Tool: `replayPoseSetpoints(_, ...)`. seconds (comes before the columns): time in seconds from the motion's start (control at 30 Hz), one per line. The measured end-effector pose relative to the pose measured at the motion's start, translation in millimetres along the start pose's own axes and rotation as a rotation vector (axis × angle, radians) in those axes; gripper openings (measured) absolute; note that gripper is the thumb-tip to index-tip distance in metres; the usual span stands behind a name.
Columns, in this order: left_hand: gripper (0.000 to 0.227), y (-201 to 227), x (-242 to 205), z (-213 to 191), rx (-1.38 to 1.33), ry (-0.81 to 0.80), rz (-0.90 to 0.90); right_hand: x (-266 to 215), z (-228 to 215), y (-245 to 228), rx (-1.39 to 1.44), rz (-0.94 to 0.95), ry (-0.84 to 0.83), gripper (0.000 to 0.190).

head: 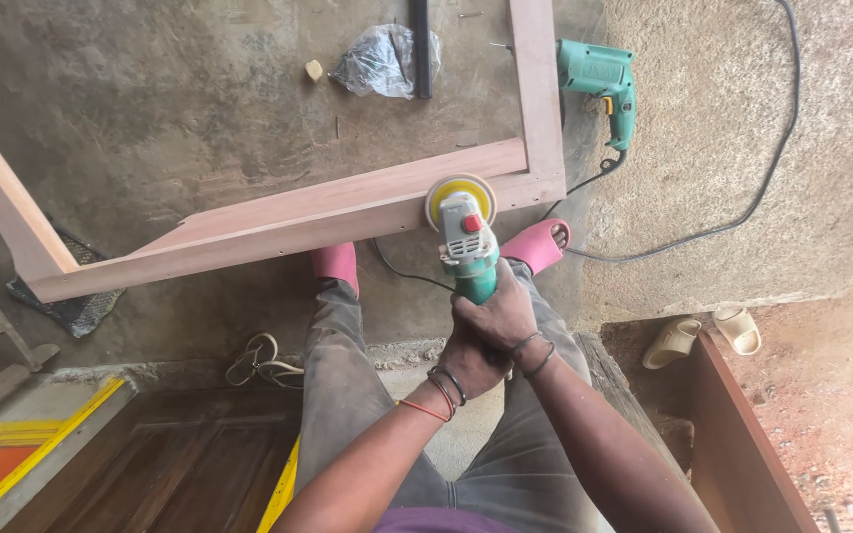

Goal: The person hammers nails into a wooden frame using a hammer, then uses a power sander to smooth the frame's surface. The person handles nails, a hammer, and a power sander while working on the wooden frame.

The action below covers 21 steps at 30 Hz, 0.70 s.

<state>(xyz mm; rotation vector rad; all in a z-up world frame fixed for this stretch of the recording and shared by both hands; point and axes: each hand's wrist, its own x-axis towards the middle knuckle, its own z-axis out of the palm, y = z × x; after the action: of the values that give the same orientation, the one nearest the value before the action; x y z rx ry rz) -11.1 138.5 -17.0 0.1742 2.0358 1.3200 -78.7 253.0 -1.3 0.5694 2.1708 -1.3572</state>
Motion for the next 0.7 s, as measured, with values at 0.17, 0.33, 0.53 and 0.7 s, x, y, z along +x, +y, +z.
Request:
replayPoseSetpoints(0.17,0.053,2,13,31,0.261,-0.047,0.178,-7,-31,0,0.035,0.126,0.02,0.058)
replayPoseSetpoints(0.33,0.053,10,19,48,0.37,-0.072,0.25,-12,-49,14,0.035,0.086,0.068,0.063)
replayPoseSetpoints(0.53,0.044,32,26,48,0.172,-0.122,0.154,-14,-62,28,0.035,0.14,0.095,0.059)
replayPoseSetpoints(0.7,0.05,40,39,50,0.26,-0.162,0.276,-15,-74,33,0.053,0.133,0.12,0.056)
